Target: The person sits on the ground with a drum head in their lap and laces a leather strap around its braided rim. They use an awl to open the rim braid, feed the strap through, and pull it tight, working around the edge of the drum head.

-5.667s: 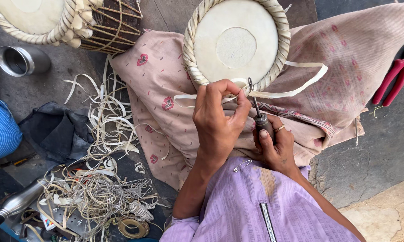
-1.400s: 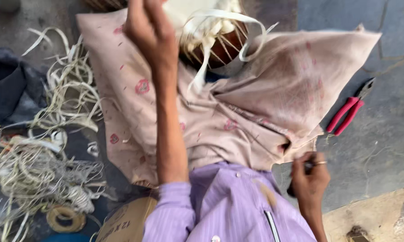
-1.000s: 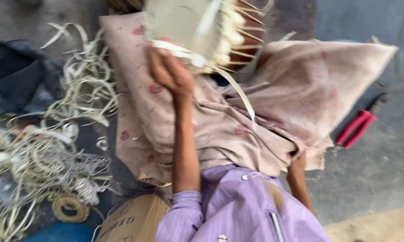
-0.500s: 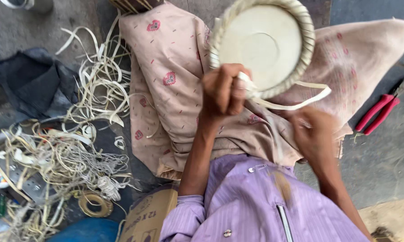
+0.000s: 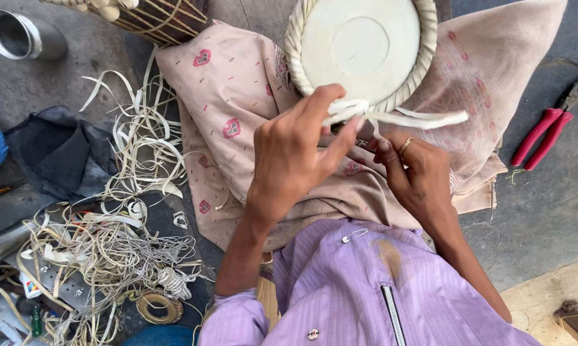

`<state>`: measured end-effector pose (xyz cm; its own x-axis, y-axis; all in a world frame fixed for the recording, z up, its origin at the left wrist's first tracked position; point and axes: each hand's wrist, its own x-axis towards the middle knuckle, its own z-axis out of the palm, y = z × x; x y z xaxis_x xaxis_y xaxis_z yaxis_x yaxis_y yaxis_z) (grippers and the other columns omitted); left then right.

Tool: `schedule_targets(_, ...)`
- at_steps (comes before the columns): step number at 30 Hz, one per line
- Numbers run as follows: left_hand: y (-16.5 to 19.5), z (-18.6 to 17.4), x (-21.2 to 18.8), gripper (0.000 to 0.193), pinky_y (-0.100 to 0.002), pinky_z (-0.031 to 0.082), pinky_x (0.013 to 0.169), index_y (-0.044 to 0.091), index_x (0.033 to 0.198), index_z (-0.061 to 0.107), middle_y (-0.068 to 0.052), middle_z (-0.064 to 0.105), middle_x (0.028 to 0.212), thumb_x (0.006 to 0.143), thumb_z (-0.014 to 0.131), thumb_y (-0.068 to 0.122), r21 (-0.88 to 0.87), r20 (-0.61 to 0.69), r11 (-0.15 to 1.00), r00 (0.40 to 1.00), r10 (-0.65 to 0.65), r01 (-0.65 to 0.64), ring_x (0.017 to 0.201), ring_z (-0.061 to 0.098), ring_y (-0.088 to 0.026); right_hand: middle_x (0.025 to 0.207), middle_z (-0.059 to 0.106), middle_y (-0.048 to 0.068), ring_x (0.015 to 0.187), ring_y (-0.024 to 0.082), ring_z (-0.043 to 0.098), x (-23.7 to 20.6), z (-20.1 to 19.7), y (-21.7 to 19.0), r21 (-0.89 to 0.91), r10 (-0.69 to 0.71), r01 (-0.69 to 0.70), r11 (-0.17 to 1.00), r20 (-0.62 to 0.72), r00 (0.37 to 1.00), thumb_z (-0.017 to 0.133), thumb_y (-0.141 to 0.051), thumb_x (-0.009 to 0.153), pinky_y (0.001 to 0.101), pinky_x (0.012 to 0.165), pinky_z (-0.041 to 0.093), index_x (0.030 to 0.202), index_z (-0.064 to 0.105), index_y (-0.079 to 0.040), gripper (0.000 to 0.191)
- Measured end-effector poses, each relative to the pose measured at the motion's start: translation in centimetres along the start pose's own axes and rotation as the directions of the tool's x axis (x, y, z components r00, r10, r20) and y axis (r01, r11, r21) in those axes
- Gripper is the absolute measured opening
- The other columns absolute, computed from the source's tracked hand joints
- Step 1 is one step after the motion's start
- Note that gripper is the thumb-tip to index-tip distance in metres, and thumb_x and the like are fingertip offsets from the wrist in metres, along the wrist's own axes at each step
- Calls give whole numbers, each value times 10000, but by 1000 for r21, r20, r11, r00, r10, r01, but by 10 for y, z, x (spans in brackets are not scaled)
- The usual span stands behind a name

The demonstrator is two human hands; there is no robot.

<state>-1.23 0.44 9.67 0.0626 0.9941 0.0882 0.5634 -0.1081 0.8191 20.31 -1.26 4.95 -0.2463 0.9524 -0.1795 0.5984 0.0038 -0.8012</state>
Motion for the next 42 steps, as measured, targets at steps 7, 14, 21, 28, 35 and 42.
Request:
schedule_targets(7,9,5,31,267,-430,507,493,100,929,723,-108,642,882,965,716,365,417,139,903,989,47,-101,637,700,-294,859,727,122,736,206,739,0,0,-6,-33,-40,39,999,-42,998,601,-135,1078,324,612,552,1012,722,-4,190)
schedule_targets(14,10,28,57,34,-383,580,563,92,811,731,-73,698,905,785,714,105,632,309,718,945,111,-291,793,737,-268,889,715,172,708,257,713,5,-4,-14,-106,-45,38,994,-60,997,661,-172,1028,364,610,534,1099,718,28,220)
schedule_targets(21,-9,25,75,87,-439,590,652,76,769,773,-137,740,794,692,733,74,512,461,779,881,107,-363,845,730,-324,792,716,120,678,169,703,19,-2,-11,87,67,-69,994,22,998,679,-158,1016,314,619,517,1023,720,22,185)
schedule_targets(28,-17,14,101,95,-442,564,647,128,694,779,-135,726,694,687,718,56,225,539,964,842,-1,-143,678,720,-336,883,706,53,819,94,651,24,4,27,492,29,-92,866,134,991,621,-65,1011,248,719,530,1009,681,48,128)
schedule_targets(35,-16,36,116,83,-418,563,625,109,605,741,-134,704,658,579,711,36,247,621,961,782,-61,-121,655,710,-339,961,693,62,901,106,636,27,30,65,782,-47,-106,614,170,984,572,-42,1037,260,835,524,1032,628,38,97)
schedule_targets(42,-22,49,131,56,-415,567,680,90,638,709,-164,707,723,601,717,49,261,686,961,718,-116,-94,736,724,-350,951,684,80,867,121,622,40,43,67,878,-125,52,476,10,992,578,-106,1035,267,819,502,1029,615,36,148)
